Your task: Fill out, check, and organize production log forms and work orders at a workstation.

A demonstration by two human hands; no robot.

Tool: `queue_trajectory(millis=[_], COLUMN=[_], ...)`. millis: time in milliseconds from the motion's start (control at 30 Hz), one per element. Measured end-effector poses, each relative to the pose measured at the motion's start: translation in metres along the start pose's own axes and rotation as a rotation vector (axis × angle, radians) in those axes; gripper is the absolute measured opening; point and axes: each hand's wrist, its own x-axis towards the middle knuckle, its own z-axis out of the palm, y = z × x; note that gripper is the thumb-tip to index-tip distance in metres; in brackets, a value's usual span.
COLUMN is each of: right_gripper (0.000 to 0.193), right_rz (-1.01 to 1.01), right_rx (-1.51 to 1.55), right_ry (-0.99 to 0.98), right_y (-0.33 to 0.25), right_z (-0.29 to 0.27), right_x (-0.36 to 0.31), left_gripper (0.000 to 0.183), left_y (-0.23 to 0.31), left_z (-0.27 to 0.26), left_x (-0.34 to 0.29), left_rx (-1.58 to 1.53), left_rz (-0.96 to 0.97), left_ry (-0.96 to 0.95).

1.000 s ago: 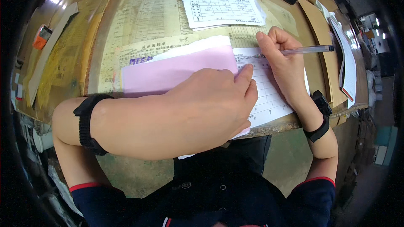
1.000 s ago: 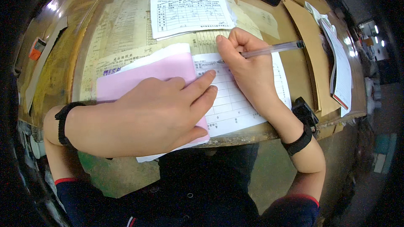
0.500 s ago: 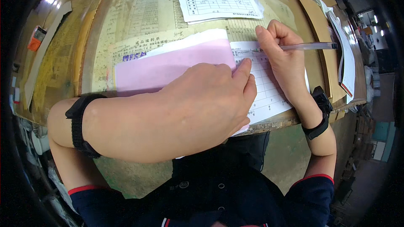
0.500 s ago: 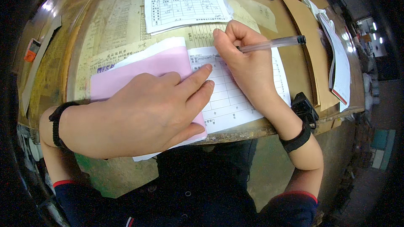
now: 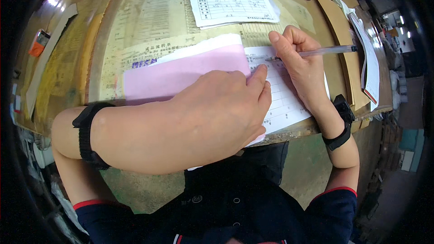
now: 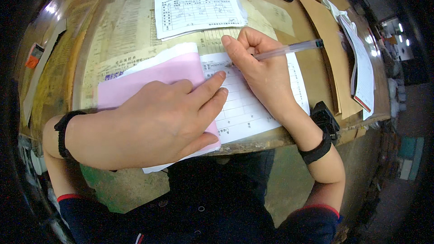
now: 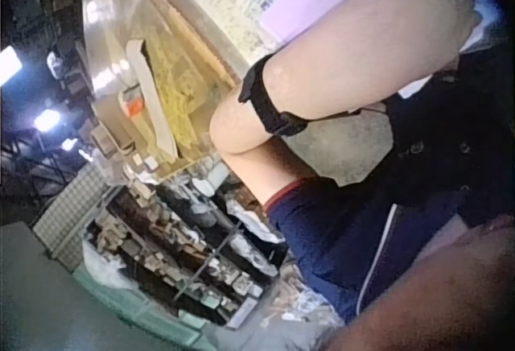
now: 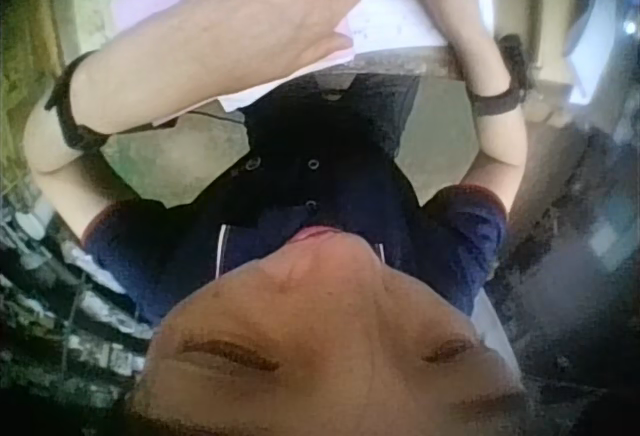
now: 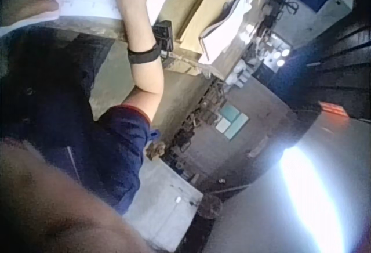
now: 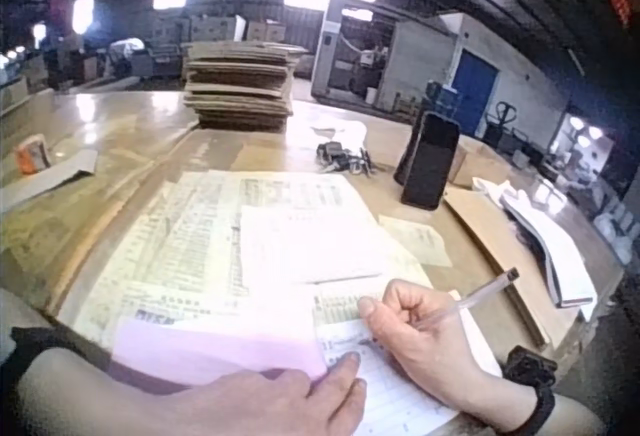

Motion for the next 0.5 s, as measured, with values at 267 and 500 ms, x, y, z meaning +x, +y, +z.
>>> queue_trajectory(millis=[267,500], right_gripper=[0.037,0.036], right_rz=[-0.015,-0.007], right_rx=[-0.007,0.011], right_ry=[-0.026,-0.029], right_y=[0.0019,0.002], right_z=[0.0012,0.0021], right_x=[-0.0002,-0.0011], left_gripper=[0.055,0.055], left_y=[0.0011,0.0012], left_z=[-0.0016,-0.0027], left_x=[-0.0005,-0.001], left_rx=[-0.003,0.012], left_rz=[-0.01,-0.008], left_ry=[-0.025,-0.041])
